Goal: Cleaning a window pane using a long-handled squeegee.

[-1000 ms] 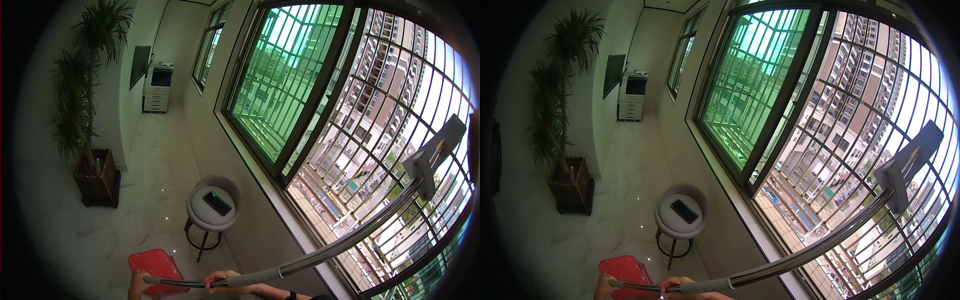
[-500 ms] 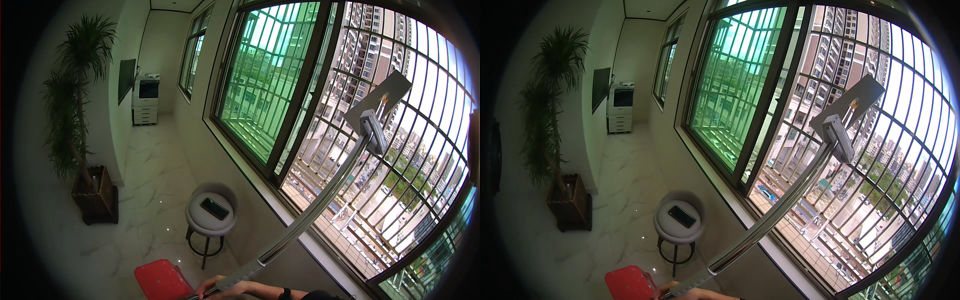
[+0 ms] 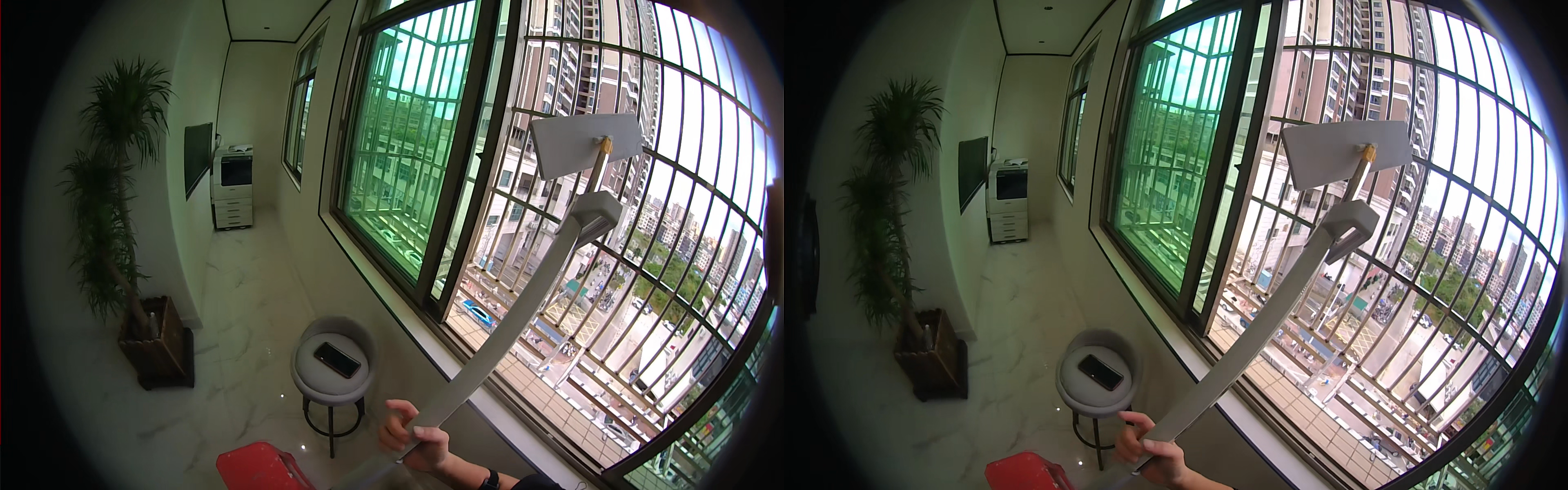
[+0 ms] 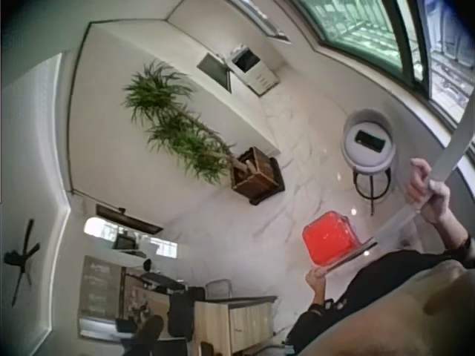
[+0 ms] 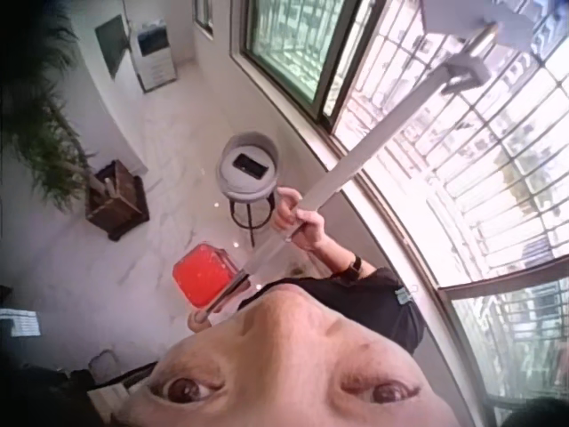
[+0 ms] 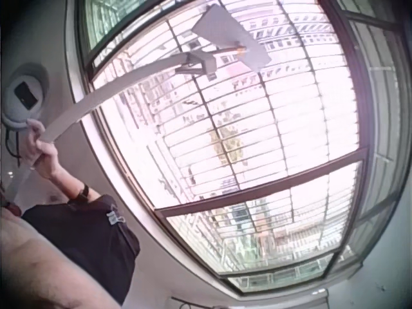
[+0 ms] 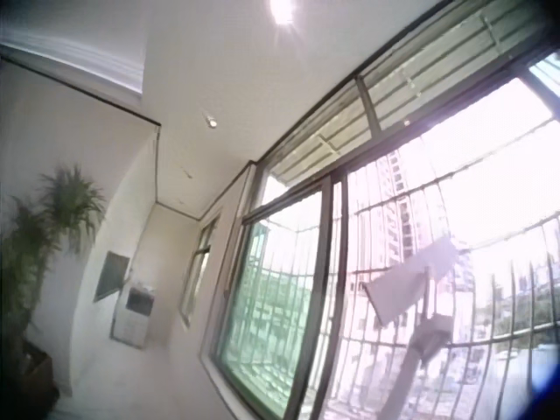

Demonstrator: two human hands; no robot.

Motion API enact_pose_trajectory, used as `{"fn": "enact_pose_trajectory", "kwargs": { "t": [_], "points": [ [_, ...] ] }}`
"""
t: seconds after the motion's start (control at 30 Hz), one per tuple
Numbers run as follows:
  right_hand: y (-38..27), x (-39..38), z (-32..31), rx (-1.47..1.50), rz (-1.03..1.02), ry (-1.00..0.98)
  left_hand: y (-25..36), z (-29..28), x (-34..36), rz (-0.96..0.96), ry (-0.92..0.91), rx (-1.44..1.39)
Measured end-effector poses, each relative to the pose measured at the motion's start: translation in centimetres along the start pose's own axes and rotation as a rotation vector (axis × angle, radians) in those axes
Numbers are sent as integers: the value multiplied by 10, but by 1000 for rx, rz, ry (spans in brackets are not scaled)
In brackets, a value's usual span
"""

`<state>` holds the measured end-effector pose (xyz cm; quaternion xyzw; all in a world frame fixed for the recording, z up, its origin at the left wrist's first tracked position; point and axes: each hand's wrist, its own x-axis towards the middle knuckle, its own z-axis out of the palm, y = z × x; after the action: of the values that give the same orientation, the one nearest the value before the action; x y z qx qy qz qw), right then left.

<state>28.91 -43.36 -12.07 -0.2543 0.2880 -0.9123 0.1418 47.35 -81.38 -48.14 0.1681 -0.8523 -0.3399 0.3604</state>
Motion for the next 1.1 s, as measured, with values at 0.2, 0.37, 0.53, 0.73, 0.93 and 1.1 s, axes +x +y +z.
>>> {"fn": "enact_pose_trajectory", "kwargs": {
  "t": [0.2,0.37,0.53,0.73,0.93,1.1],
  "points": [
    [-21,10,-20,80,26,-266,-1,26,-18,47,-113,152],
    [-45,13,-32,-41,126,-326,-24,77,-77,-169,-196,1],
    [-60,11,-34,-10,146,-393,13,74,-92,28,-392,177],
    [-46,9,-17,97,192,-478,11,45,-110,186,-721,226],
    [-2,3,26,24,179,-379,9,3,-87,-381,-617,-335],
    [-10,4,35,39,177,-376,-21,24,-99,-80,-999,-65]
  ]
}}
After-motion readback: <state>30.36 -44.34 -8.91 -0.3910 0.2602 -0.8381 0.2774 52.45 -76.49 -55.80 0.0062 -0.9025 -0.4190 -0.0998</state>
